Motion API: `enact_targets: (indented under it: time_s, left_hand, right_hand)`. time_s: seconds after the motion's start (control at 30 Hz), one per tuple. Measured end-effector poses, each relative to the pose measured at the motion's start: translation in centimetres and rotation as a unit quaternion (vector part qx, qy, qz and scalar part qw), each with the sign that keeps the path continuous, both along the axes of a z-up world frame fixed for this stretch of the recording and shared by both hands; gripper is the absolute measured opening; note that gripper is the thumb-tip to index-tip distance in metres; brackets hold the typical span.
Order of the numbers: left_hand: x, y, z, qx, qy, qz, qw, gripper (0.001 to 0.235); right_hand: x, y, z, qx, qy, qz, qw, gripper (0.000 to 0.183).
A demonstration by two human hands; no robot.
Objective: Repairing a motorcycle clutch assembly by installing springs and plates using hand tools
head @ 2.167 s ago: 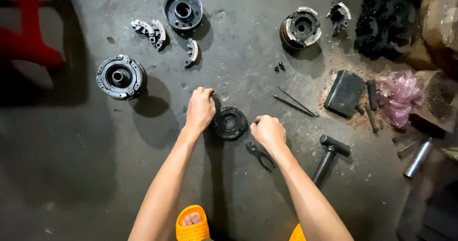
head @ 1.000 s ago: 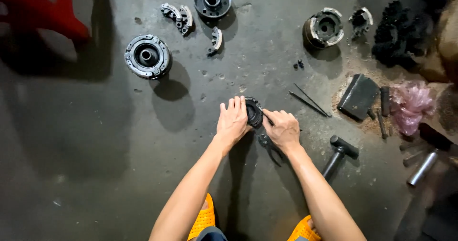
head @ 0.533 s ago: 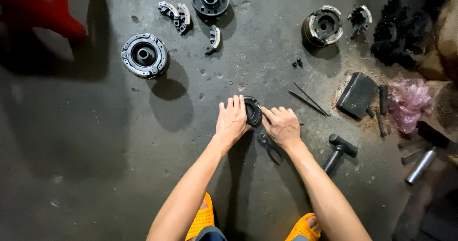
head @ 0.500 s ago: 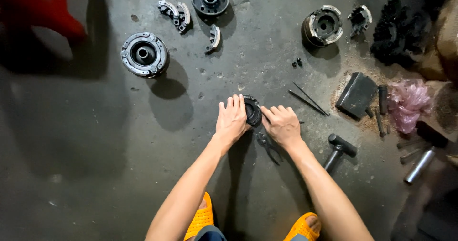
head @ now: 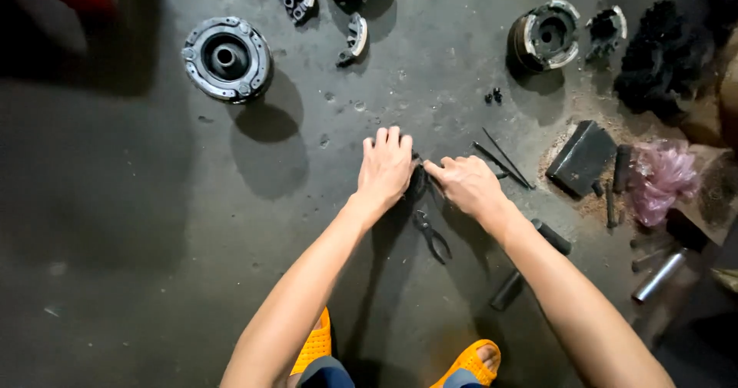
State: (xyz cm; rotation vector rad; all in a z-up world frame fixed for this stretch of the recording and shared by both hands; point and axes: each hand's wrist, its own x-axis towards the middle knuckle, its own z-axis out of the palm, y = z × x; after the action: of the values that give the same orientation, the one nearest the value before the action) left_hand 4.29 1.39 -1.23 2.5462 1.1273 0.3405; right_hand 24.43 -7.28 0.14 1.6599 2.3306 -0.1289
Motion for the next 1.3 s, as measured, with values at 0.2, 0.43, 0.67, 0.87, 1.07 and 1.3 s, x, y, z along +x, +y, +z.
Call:
enact_targets:
  time_s: [0.2, 0.43, 0.67, 0.87, 1.07, 1.3]
  left_hand:
    - [3.0, 0.5, -4.8, -0.167, -0.024, 0.051, 0.984, 0.036]
    - [2.6, 0.8, -1.4, -0.214, -0.008, 0.071, 0.974, 0.034]
    - [1.6, 0.8, -1.3, -0.216, -0.046, 0.071, 0.973, 0.033]
    - [2.0, 0.4, -2.5, -0.189, -0.043, 0.073, 0.978, 0.032]
    - [2.5, 0.3, -2.5, -0.188, -0.025, 0.078, 0.979, 0.033]
    - [2.3, 0.5, -1.9, -0.212, -0.012, 0.073, 0.974, 0.029]
  right_hand:
    - [-1.0, 1.5, 2.0, -0.09, 0.012, -0.024, 0.996, 0.039]
    - [-4.3, 1.2, 3.0, -0.115, 0.128, -0.37, 0.913, 0.017]
    - [-6.0, -1.3, 3.5, 0.059, 0.201, -0.307, 0.928, 0.015]
    - [-4.8, -1.4, 3.8, 0.178, 0.123, -0.127, 0.968, 0.016]
    - [-3.5, -1.2, 4.0, 0.198, 0.11, -0.051, 0.973, 0.018]
    - [-3.5, -0.8, 3.9, 0.202, 0.119, -0.03, 0.972, 0.016]
